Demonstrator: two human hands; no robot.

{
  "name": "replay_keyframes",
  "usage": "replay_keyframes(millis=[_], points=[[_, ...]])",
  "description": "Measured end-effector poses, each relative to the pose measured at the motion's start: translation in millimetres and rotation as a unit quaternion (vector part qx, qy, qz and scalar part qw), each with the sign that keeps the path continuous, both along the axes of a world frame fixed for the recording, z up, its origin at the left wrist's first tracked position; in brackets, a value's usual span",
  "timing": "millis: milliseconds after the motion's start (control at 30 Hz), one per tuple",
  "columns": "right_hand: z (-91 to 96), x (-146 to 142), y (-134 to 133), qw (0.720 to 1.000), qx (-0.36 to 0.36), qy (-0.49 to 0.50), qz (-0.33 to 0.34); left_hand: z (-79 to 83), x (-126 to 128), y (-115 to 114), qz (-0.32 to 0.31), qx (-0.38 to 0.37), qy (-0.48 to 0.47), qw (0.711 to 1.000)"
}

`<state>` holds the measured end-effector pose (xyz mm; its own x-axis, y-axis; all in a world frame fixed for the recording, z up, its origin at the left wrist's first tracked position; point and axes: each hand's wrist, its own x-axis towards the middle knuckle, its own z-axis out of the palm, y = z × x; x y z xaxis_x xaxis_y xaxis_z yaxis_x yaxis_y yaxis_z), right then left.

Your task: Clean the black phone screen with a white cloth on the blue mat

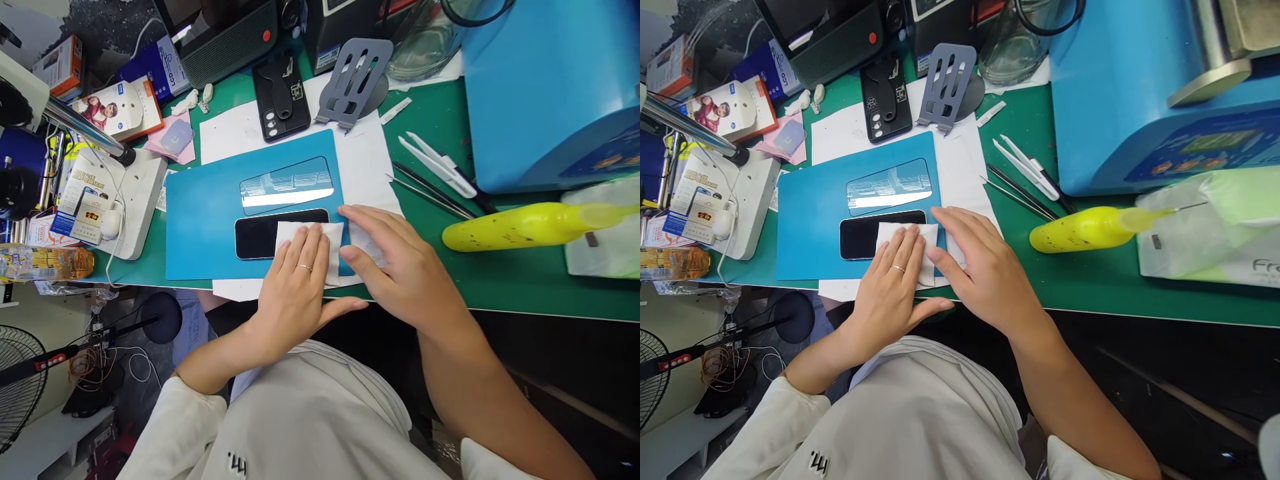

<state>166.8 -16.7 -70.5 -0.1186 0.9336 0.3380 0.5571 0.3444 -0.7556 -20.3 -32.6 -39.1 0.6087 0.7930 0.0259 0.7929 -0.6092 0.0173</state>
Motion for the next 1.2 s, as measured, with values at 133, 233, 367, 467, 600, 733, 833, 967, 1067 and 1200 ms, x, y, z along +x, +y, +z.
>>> replay_keyframes(millis=[133, 233, 367, 467, 600, 733, 833, 967, 1067, 1200], points=[[1.1, 0, 0, 1.000, 0.006, 0.000, 0.002, -2.6, 4, 5, 0.005, 0.007, -0.002, 1.000], [3.2, -1, 1, 1.000, -0.002, -0.002, 0.003, -2.1, -1, -5, 0.005, 0.014, 0.008, 1.000], [4.8, -1, 0, 1.000, -0.004, -0.002, 0.003, -0.1, -4, -7, -0.007, 0.020, 0.020, 1.000], [4.4, -1, 0, 1.000, 0.000, -0.001, -0.002, -0.8, 1, 8, -0.005, 0.020, 0.017, 1.000], [4.8, 0, 1, 1.000, 0.000, -0.002, 0.001, -1.8, 6, 17, 0.000, 0.034, 0.010, 0.999], [5.6, 0, 1, 1.000, -0.006, -0.005, 0.000, 0.4, -1, 2, -0.002, 0.042, 0.002, 0.999], [5.2, -1, 1, 1.000, -0.006, 0.002, -0.003, 1.4, -10, -3, -0.011, 0.026, -0.004, 1.000], [4.3, -1, 1, 1.000, -0.003, -0.003, -0.001, -2.9, -12, 13, -0.013, -0.008, -0.030, 0.999], [3.6, -1, 2, 1.000, -0.003, -0.007, -0.008, -4.6, -12, 27, -0.017, -0.041, -0.058, 0.997], [3.4, 0, 2, 1.000, 0.006, -0.024, 0.001, 3.1, -25, 33, -0.049, -0.066, -0.127, 0.989]])
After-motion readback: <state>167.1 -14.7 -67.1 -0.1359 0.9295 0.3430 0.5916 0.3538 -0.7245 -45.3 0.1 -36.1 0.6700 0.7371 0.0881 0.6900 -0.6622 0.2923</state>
